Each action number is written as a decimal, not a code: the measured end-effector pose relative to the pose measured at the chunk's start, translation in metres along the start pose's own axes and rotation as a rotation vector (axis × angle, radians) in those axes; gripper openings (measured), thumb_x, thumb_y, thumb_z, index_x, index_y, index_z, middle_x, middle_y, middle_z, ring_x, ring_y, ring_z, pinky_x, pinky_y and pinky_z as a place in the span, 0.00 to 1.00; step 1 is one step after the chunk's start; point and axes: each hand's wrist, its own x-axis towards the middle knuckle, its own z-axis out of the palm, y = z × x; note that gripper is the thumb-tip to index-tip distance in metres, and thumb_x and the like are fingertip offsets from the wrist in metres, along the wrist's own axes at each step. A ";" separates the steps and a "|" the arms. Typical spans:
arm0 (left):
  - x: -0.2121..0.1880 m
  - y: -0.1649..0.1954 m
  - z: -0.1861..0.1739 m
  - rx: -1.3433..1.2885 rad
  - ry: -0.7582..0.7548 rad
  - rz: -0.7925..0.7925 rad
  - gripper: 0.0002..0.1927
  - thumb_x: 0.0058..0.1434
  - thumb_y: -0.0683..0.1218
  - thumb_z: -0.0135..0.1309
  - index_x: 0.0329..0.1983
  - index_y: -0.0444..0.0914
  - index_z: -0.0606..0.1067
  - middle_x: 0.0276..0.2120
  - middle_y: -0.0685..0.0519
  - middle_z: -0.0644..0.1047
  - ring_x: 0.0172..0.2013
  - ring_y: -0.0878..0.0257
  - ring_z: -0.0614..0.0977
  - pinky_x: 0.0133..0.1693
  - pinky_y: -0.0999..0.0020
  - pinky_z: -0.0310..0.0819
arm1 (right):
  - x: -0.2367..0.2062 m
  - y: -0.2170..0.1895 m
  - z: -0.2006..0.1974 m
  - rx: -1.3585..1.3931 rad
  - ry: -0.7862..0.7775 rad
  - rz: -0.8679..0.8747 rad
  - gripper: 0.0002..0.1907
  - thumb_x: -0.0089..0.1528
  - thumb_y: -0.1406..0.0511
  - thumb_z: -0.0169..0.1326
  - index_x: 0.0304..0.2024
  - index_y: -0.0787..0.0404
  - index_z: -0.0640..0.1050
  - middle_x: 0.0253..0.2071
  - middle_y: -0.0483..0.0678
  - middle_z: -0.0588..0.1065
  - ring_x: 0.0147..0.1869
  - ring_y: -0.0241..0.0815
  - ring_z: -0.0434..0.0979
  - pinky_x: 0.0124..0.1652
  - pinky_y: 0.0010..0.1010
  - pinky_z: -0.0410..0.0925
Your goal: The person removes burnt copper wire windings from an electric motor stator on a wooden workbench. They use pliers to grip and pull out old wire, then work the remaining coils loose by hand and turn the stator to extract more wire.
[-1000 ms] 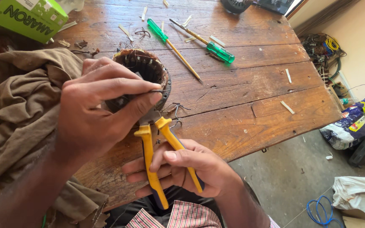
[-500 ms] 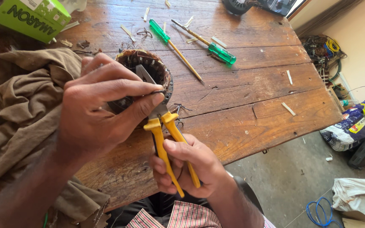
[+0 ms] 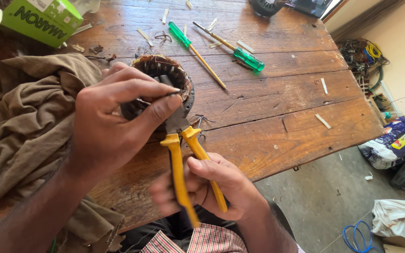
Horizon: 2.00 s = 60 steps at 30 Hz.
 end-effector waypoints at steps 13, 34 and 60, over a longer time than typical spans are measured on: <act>0.000 -0.002 -0.003 -0.195 0.005 -0.174 0.07 0.67 0.40 0.65 0.46 0.33 0.83 0.39 0.51 0.82 0.43 0.67 0.80 0.46 0.72 0.74 | 0.004 0.002 0.006 -0.027 -0.069 -0.002 0.17 0.71 0.60 0.51 0.47 0.70 0.75 0.61 0.73 0.72 0.64 0.67 0.75 0.64 0.62 0.68; 0.000 0.002 -0.004 -0.179 0.018 -0.138 0.08 0.67 0.40 0.66 0.47 0.32 0.82 0.35 0.53 0.78 0.38 0.70 0.73 0.41 0.75 0.67 | 0.004 0.010 0.010 0.187 -0.093 -0.049 0.17 0.77 0.60 0.49 0.35 0.63 0.67 0.39 0.56 0.71 0.37 0.46 0.76 0.37 0.35 0.71; -0.002 0.011 0.016 0.272 -0.052 0.438 0.10 0.57 0.42 0.67 0.41 0.36 0.82 0.35 0.55 0.81 0.42 0.58 0.80 0.50 0.58 0.67 | -0.002 -0.080 -0.026 -2.012 1.039 -0.544 0.19 0.54 0.54 0.68 0.42 0.58 0.83 0.45 0.51 0.79 0.51 0.53 0.79 0.48 0.44 0.70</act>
